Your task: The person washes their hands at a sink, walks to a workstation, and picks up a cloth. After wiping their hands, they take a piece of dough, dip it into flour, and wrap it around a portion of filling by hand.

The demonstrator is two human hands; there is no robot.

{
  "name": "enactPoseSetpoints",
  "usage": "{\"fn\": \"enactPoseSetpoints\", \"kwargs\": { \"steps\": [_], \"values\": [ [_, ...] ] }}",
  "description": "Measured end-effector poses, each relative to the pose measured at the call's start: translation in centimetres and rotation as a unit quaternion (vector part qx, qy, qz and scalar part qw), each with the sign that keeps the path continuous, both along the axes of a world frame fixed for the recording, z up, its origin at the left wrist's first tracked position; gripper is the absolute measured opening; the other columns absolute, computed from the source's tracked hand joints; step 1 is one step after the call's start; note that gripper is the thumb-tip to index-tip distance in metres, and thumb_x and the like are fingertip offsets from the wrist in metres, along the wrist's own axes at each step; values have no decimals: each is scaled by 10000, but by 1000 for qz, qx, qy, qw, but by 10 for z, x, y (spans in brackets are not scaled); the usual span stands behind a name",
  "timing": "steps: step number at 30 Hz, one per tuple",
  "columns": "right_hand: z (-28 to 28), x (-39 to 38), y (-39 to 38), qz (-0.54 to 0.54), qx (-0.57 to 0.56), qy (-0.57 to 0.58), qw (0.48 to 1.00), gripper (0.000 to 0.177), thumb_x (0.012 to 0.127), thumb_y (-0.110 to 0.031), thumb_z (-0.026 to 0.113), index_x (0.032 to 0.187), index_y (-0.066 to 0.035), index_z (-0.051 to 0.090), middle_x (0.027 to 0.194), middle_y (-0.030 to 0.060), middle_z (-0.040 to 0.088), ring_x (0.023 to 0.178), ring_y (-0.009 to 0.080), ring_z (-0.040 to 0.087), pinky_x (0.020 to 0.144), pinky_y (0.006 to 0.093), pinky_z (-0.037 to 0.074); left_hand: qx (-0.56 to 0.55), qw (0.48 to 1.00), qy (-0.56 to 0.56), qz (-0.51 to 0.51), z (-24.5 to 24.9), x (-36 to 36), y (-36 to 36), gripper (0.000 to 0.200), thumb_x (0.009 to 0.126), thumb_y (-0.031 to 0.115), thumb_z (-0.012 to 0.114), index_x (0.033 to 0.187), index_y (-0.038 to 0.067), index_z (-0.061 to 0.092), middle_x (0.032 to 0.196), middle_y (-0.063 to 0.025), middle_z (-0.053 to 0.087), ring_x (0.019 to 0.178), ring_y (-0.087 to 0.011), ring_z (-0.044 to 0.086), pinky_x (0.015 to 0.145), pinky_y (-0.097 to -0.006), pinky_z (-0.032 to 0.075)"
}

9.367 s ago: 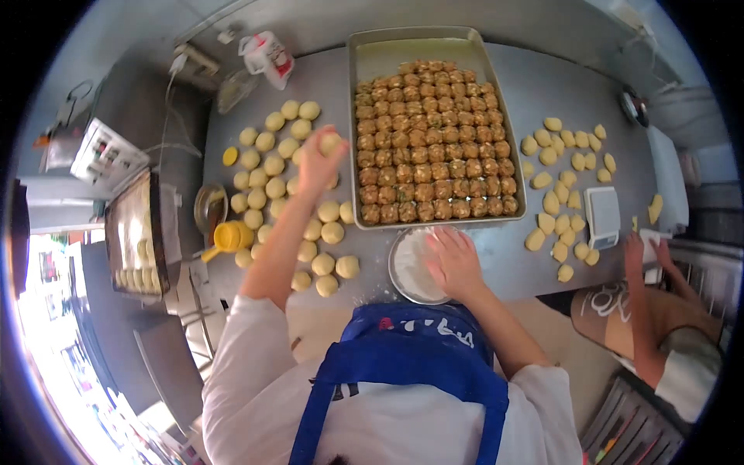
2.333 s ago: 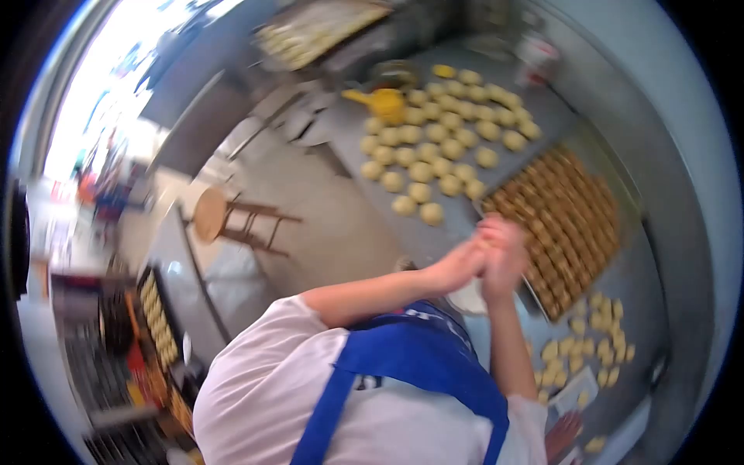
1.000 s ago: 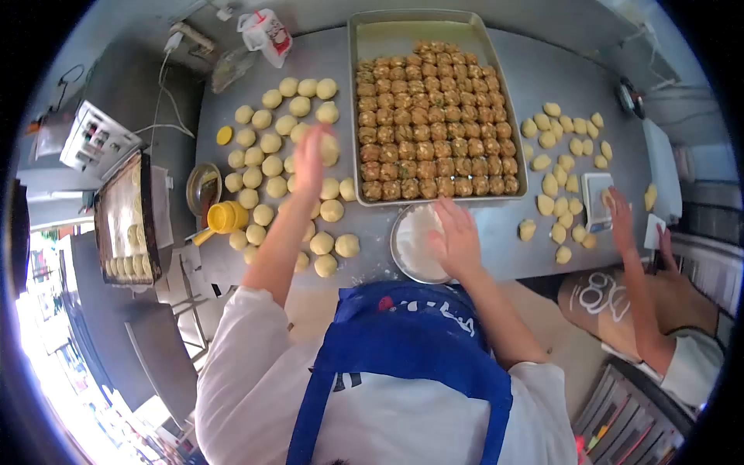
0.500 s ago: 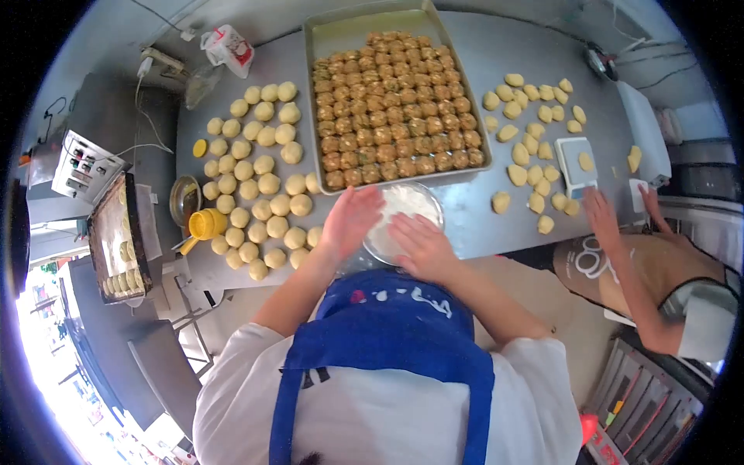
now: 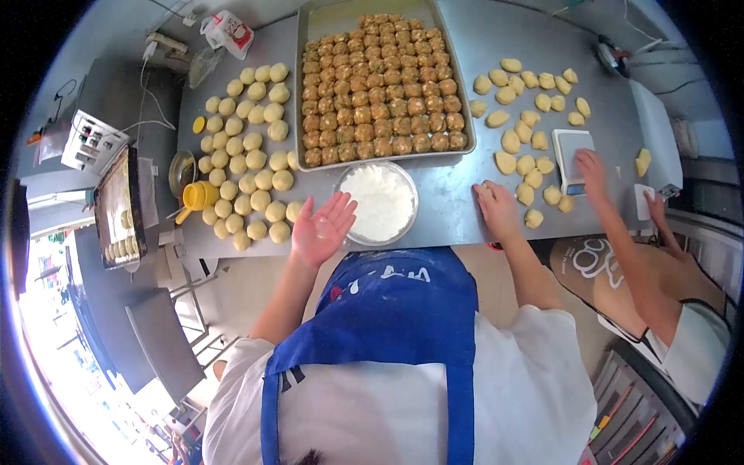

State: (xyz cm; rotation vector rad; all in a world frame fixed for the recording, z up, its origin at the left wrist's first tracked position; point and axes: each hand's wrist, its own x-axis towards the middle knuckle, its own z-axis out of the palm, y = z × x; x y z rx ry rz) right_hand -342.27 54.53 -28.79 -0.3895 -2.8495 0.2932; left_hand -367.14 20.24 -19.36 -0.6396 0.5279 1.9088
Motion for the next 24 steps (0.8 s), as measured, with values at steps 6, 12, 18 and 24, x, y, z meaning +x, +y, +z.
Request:
{"fn": "enactPoseSetpoints", "kwargs": {
  "steps": [6,12,18,24],
  "values": [
    [57,-106,-108,20,-331,112,937,276,809,-200,717,1035,-59,650,1069,113,644,965,337,604,851,410,495,-29,997,-12,72,-16,22,-24,561,1033,406,348,1418,0,394,1458,-137,456,1366,-351,400,1128,-475,324],
    [35,-141,-135,267,-125,63,954,323,740,-257,780,997,-97,667,1028,50,662,987,277,598,885,406,460,-56,994,14,89,-10,27,-41,553,1032,409,332,1418,20,402,1458,-118,456,1350,-332,417,1124,-459,318],
    [110,-157,-175,237,-288,110,922,323,702,-286,779,956,-112,678,1014,56,659,990,279,584,877,420,446,129,991,22,-20,5,27,-4,561,1026,476,336,1401,73,445,1362,-114,518,1229,-288,512,1061,-452,397],
    [161,-188,-171,330,-206,222,894,418,809,-355,649,1141,-103,632,1185,95,615,1086,304,564,978,496,371,-69,971,224,-48,41,12,20,726,1007,603,245,1447,36,353,1326,-138,516,1220,-238,530,1007,-393,464]
  ]
}}
